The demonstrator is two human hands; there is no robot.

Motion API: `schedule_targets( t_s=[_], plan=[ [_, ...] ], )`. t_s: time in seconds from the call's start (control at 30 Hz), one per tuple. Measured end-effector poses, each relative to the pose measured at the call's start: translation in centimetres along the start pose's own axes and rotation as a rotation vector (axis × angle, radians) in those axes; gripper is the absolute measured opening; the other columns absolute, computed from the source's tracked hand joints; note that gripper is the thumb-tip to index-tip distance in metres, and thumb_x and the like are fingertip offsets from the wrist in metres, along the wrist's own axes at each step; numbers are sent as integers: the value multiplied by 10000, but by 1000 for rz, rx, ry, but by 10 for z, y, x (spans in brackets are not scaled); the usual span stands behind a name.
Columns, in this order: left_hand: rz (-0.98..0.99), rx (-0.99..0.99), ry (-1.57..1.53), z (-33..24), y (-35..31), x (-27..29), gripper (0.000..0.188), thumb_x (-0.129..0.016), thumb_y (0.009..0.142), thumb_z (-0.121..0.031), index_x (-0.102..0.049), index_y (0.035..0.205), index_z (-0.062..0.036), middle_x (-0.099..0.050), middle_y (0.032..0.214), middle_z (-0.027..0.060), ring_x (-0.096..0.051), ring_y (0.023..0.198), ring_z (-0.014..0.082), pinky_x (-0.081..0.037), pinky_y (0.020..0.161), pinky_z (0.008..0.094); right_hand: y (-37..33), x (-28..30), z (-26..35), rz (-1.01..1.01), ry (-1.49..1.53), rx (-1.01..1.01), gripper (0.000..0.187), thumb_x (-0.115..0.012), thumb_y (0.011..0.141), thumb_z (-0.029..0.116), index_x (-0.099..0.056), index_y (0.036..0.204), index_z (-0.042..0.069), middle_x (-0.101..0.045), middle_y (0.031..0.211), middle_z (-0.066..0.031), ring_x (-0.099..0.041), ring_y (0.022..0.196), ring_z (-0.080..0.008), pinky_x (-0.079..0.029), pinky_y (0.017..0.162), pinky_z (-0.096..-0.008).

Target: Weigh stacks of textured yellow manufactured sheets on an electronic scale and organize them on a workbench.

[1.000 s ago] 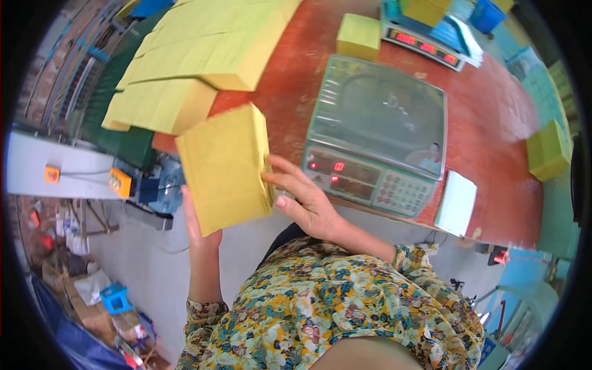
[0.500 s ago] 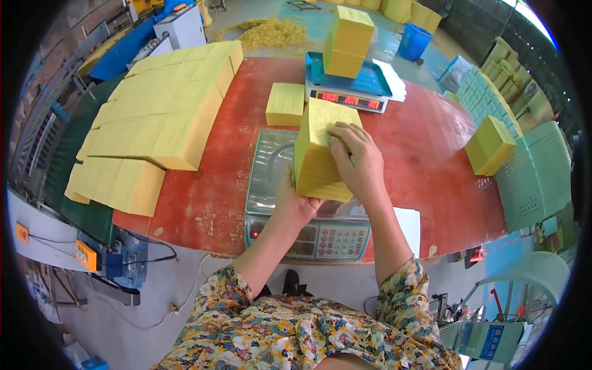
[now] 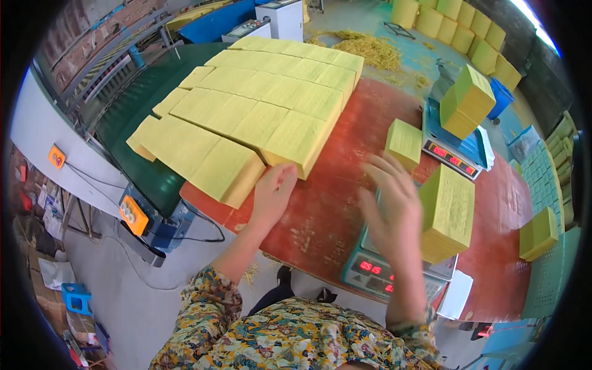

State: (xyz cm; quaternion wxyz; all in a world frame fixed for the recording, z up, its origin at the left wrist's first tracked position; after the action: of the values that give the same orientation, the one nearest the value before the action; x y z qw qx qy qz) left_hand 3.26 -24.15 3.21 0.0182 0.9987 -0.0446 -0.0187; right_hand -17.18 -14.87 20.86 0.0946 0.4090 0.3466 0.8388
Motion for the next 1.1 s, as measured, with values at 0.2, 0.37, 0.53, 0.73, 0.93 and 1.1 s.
schedule_targets(
  t_s=[0.2,0.37,0.53,0.73,0.93,1.1],
  plan=[
    [-202,-628,1355,-42,90,-17,566,-617,897,-383,-564,1227,73,-568,1280,246,-405,1346,376,-283,1113,536,96,-216,-108,108,-17,30,381,-623,862,187,-583,1207,29,-611,1243,-160,-528,1220,-349,-409,1019,-464],
    [-61,-637,1383,-12,87,-4,591,-636,871,-386,-567,1185,111,-573,1256,261,-458,1283,383,-317,1089,533,89,-286,-112,153,-189,119,379,-594,865,221,-595,1199,43,-614,1250,-132,-512,1242,-303,-397,1022,-473],
    [-14,-736,1172,-21,59,-20,533,-714,796,-297,-577,1088,127,-585,1156,283,-503,1183,406,-434,999,436,58,-259,-111,176,-199,59,365,-587,857,195,-607,1192,52,-612,1262,-122,-535,1213,-309,-404,1015,-463],
    [160,-610,952,-38,-53,-27,461,-696,812,-261,-591,1106,80,-613,1102,254,-563,1082,399,-475,943,444,-24,-190,-46,199,-138,100,346,-578,822,112,-608,1154,18,-610,1255,-131,-540,1206,-319,-414,1004,-452],
    [-46,217,57,54,-113,70,333,-539,971,-224,-591,1177,33,-643,1108,130,-601,1060,231,-488,894,370,-101,-147,14,451,111,160,342,-599,803,76,-605,1140,17,-602,1255,-128,-527,1226,-316,-396,1039,-452],
    [-180,-190,341,23,-112,70,383,-500,992,-208,-536,1292,27,-567,1284,131,-506,1237,213,-376,1051,346,-107,-147,30,592,279,432,349,-637,812,91,-609,1157,45,-609,1234,-129,-529,1226,-323,-394,1046,-465]
  ],
)
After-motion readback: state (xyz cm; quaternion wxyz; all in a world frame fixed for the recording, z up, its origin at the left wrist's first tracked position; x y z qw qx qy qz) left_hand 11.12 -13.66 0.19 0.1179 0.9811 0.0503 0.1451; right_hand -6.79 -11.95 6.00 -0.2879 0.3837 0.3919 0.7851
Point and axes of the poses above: each hand's wrist, its own y-axis towards the middle knuckle, its own x-axis out of the back of the hand, z = x × y, the point moved 10 cm from there along y, towards the middle knuckle
